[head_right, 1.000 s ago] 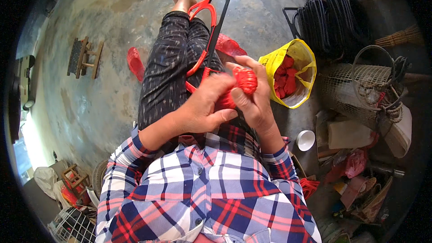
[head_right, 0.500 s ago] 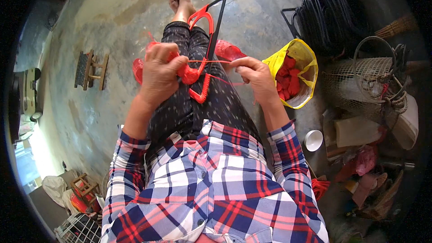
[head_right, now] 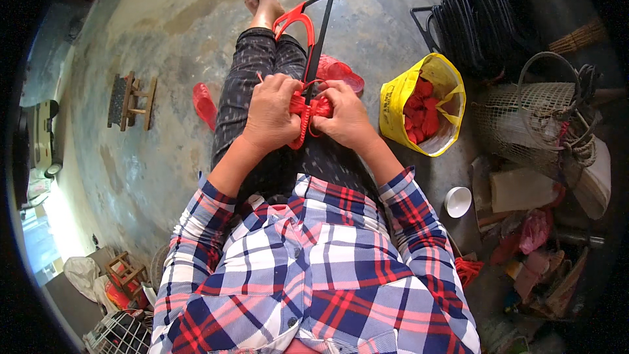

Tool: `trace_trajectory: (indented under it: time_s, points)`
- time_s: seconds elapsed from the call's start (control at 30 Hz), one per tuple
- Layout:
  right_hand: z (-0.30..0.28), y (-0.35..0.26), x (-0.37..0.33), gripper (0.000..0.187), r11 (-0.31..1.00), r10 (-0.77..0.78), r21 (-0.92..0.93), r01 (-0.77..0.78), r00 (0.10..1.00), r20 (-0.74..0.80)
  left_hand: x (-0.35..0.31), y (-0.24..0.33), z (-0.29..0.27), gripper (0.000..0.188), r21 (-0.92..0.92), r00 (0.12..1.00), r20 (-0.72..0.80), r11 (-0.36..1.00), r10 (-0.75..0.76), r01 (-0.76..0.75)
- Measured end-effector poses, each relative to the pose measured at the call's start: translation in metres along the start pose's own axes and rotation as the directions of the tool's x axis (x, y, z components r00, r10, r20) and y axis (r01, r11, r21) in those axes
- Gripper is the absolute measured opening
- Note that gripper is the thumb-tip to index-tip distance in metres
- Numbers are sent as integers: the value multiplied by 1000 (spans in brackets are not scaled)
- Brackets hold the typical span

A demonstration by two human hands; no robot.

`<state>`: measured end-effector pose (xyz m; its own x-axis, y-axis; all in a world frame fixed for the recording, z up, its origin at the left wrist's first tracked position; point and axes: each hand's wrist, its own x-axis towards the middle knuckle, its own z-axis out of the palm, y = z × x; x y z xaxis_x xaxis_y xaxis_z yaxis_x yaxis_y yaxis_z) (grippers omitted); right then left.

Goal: Wrapping and weaving red rope around a red plastic frame.

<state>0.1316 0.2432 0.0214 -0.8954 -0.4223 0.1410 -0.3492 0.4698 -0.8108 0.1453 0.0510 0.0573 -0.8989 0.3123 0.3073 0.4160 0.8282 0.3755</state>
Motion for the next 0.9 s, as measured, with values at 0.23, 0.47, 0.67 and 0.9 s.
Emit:
trace_trajectory:
  time_s: [0.23,0.47,0.67,0.9]
  points:
    - [-31,2,-22,31,626,373,768,-134,917,-144,-3,-23,14,46,-774,819,300,377,-488,508]
    - [-99,6,-69,28,136,64,977,163,983,-173,-2,-22,34,42,-747,730,568,134,-380,652]
    - [-121,19,-66,41,-166,40,981,99,995,-94,-7,-19,34,40,-831,788,514,32,-341,556]
    - [-18,-30,-32,30,401,303,861,-313,932,197,-8,-18,35,43,-829,782,531,-10,-325,559]
